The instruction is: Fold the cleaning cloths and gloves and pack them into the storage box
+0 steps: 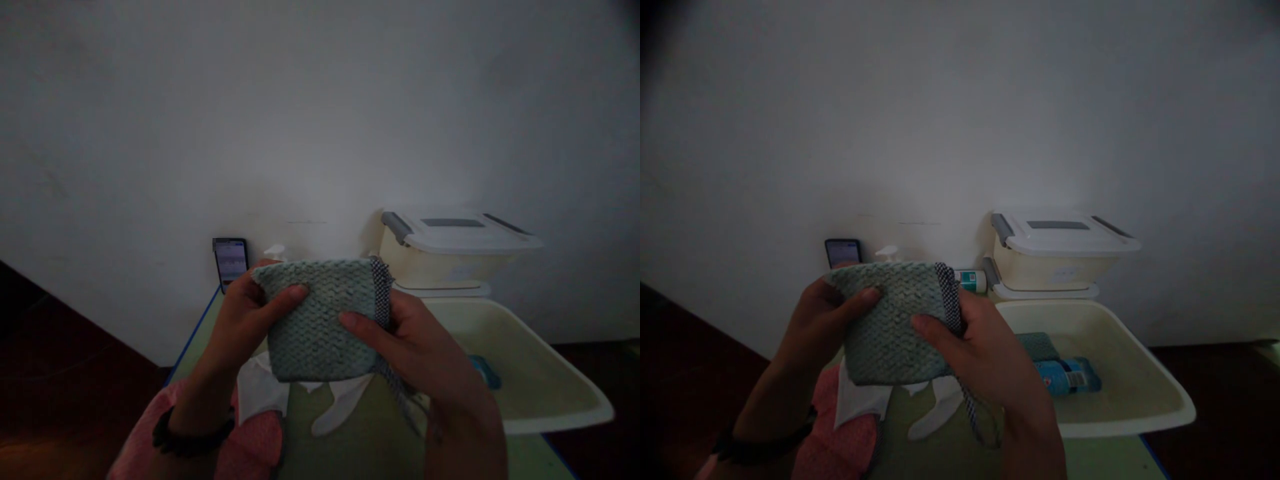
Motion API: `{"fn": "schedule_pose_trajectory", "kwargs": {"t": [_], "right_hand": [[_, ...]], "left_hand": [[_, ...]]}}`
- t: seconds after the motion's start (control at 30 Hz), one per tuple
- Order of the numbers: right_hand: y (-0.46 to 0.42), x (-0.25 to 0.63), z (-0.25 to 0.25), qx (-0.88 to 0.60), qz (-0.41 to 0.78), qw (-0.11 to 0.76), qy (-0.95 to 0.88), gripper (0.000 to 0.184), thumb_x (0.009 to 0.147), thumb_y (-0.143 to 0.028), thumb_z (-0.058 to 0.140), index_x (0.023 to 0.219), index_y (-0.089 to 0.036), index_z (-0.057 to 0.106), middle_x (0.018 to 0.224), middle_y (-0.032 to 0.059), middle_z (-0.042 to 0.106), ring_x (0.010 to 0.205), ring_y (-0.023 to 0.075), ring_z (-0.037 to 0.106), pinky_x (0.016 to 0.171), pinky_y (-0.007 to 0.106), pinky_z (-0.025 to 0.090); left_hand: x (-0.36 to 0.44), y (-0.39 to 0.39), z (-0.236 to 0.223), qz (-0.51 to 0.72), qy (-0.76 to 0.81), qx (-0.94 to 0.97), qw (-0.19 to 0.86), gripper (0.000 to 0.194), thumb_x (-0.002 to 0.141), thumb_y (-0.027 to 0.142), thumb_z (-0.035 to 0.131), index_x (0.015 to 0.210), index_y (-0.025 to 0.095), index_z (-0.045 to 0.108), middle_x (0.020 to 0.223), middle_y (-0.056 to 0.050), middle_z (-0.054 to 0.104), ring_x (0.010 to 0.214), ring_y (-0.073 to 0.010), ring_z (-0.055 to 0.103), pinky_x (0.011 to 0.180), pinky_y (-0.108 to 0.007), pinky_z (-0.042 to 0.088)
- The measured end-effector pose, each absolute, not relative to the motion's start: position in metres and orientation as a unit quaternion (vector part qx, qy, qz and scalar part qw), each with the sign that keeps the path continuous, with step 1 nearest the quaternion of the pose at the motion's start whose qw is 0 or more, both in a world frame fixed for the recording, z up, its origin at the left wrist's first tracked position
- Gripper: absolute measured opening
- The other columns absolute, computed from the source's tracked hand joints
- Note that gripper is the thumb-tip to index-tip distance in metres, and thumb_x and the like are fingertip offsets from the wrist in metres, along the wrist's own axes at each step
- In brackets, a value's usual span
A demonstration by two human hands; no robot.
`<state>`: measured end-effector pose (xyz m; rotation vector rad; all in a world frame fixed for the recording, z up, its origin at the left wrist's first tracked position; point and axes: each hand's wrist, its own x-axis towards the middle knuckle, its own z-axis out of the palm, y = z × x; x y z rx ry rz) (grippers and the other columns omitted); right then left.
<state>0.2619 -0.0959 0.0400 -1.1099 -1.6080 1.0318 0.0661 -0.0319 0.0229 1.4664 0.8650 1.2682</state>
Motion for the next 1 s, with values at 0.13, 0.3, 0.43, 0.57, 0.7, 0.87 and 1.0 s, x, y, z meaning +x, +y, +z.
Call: {"fn": "schedule_pose_trajectory", "kwargs": {"t": [0.13, 0.3, 0.43, 0.57, 0.7, 0.87, 1.0], "right_hand": [[-0.096, 0.262, 0.042, -0.469, 0.382, 0.509, -0.612, 0.018, 0.086, -0.034, 0.059, 0.097, -0.021, 0.065, 0.093, 0.0033, 0.073, 0.082, 0.0178, 0.07, 0.068, 0.029, 0.058], [-0.093, 0.266, 0.04, -0.514, 0.327, 0.467, -0.641, 0.022, 0.087, -0.037, 0.056, 0.095, -0.02, 0.066, 0.092, 0.0046, 0.072, 0.082, 0.0181, 0.069, 0.069, 0.03, 0.057], [-0.092, 0.267, 0.039, -0.523, 0.315, 0.444, -0.656, 0.023, 0.085, -0.039, 0.059, 0.097, -0.02, 0.067, 0.094, 0.0043, 0.072, 0.08, 0.0175, 0.068, 0.069, 0.029, 0.056], [-0.095, 0.265, 0.04, -0.469, 0.406, 0.482, -0.619, 0.021, 0.085, -0.035, 0.061, 0.101, -0.022, 0.065, 0.097, 0.0023, 0.072, 0.081, 0.0147, 0.068, 0.065, 0.024, 0.056], [-0.099, 0.258, 0.043, -0.379, 0.514, 0.546, -0.543, 0.018, 0.088, -0.029, 0.058, 0.105, -0.025, 0.064, 0.096, -0.0001, 0.072, 0.08, 0.0115, 0.068, 0.066, 0.021, 0.055], [-0.096, 0.247, 0.04, -0.345, 0.533, 0.549, -0.544, 0.015, 0.089, -0.028, 0.056, 0.1, -0.025, 0.065, 0.094, -0.0005, 0.07, 0.079, 0.0112, 0.066, 0.071, 0.023, 0.055], [-0.089, 0.244, 0.032, -0.413, 0.454, 0.532, -0.584, 0.017, 0.088, -0.034, 0.057, 0.1, -0.022, 0.06, 0.096, 0.0015, 0.067, 0.081, 0.0138, 0.063, 0.077, 0.029, 0.053]], "left_hand": [[0.062, -0.032, 0.021, 0.413, 0.271, 0.637, 0.592, 0.028, 0.066, 0.027, 0.078, 0.089, 0.019, 0.066, 0.086, -0.004, 0.074, 0.08, -0.0202, 0.07, 0.064, -0.025, 0.058], [0.067, -0.03, 0.02, 0.404, 0.279, 0.634, 0.597, 0.016, 0.073, 0.024, 0.072, 0.087, 0.018, 0.069, 0.083, -0.005, 0.075, 0.08, -0.0209, 0.071, 0.069, -0.03, 0.059], [0.07, -0.027, 0.014, 0.405, 0.288, 0.612, 0.615, 0.02, 0.074, 0.025, 0.071, 0.092, 0.017, 0.068, 0.085, -0.006, 0.075, 0.084, -0.0219, 0.071, 0.068, -0.029, 0.059], [0.072, -0.03, 0.012, 0.428, 0.307, 0.559, 0.64, 0.024, 0.071, 0.027, 0.074, 0.09, 0.016, 0.067, 0.089, -0.007, 0.075, 0.08, -0.0212, 0.071, 0.062, -0.025, 0.058], [0.075, -0.035, 0.017, 0.466, 0.33, 0.492, 0.657, 0.028, 0.063, 0.028, 0.08, 0.084, 0.016, 0.066, 0.08, -0.004, 0.075, 0.07, -0.0202, 0.071, 0.054, -0.022, 0.057], [0.074, -0.032, 0.021, 0.477, 0.337, 0.468, 0.663, 0.032, 0.058, 0.031, 0.083, 0.079, 0.015, 0.065, 0.068, -0.003, 0.073, 0.061, -0.0197, 0.07, 0.05, -0.022, 0.056], [0.066, -0.028, 0.021, 0.495, 0.341, 0.466, 0.649, 0.034, 0.056, 0.03, 0.085, 0.08, 0.016, 0.065, 0.067, -0.001, 0.073, 0.056, -0.0166, 0.068, 0.049, -0.021, 0.055]]}}
